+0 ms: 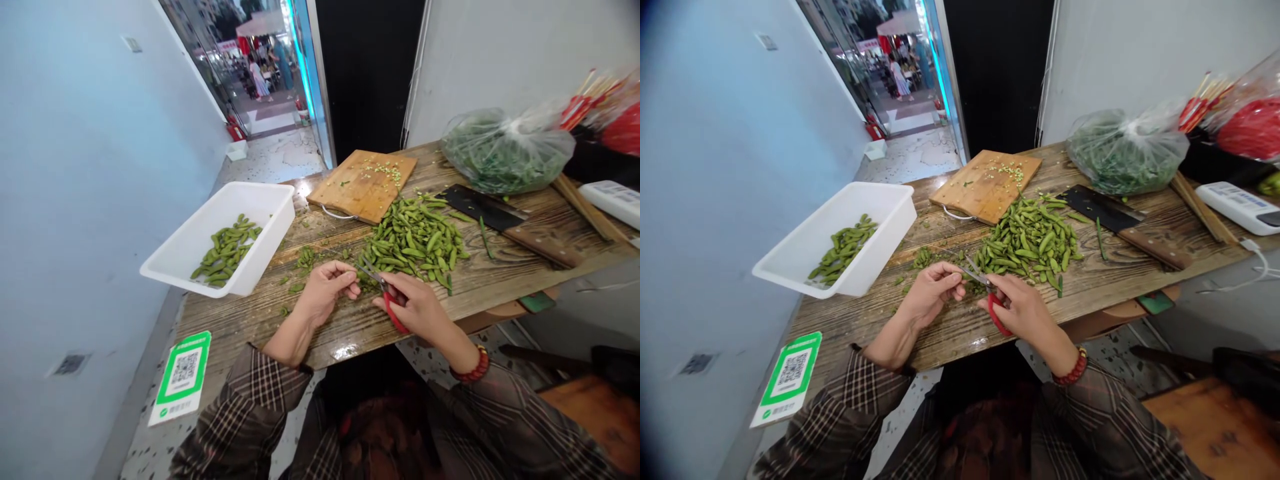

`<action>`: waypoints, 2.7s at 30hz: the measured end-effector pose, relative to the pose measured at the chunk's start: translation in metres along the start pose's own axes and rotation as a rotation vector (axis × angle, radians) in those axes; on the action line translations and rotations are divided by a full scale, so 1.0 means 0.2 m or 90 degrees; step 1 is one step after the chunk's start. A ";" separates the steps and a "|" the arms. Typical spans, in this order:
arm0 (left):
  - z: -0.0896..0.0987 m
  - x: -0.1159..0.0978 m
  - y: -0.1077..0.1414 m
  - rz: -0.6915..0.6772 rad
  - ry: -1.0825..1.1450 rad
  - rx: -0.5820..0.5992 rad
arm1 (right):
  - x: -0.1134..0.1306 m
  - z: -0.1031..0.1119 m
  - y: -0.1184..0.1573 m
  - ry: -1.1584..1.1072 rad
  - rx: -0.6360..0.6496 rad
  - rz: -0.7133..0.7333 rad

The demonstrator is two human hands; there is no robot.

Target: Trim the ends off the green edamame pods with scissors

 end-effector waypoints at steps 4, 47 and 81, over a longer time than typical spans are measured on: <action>0.02 -0.01 -0.01 -0.010 -0.015 -0.016 | -0.01 -0.01 0.01 0.014 0.015 0.009; 0.03 -0.05 -0.07 -0.052 -0.265 -0.019 | -0.03 0.00 -0.02 -0.070 -0.014 -0.037; 0.01 -0.06 -0.04 -0.020 -0.086 -0.037 | -0.02 0.02 0.00 -0.072 -0.056 -0.028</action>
Point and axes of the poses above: each hand's wrist, its own y-axis away from the middle knuckle, its own z-axis out of the back of the hand, x = y × z, the point moved 5 cm from there along -y, towards the middle knuckle, and after that the axes turned 15 degrees about x, right-handed, at the moved point
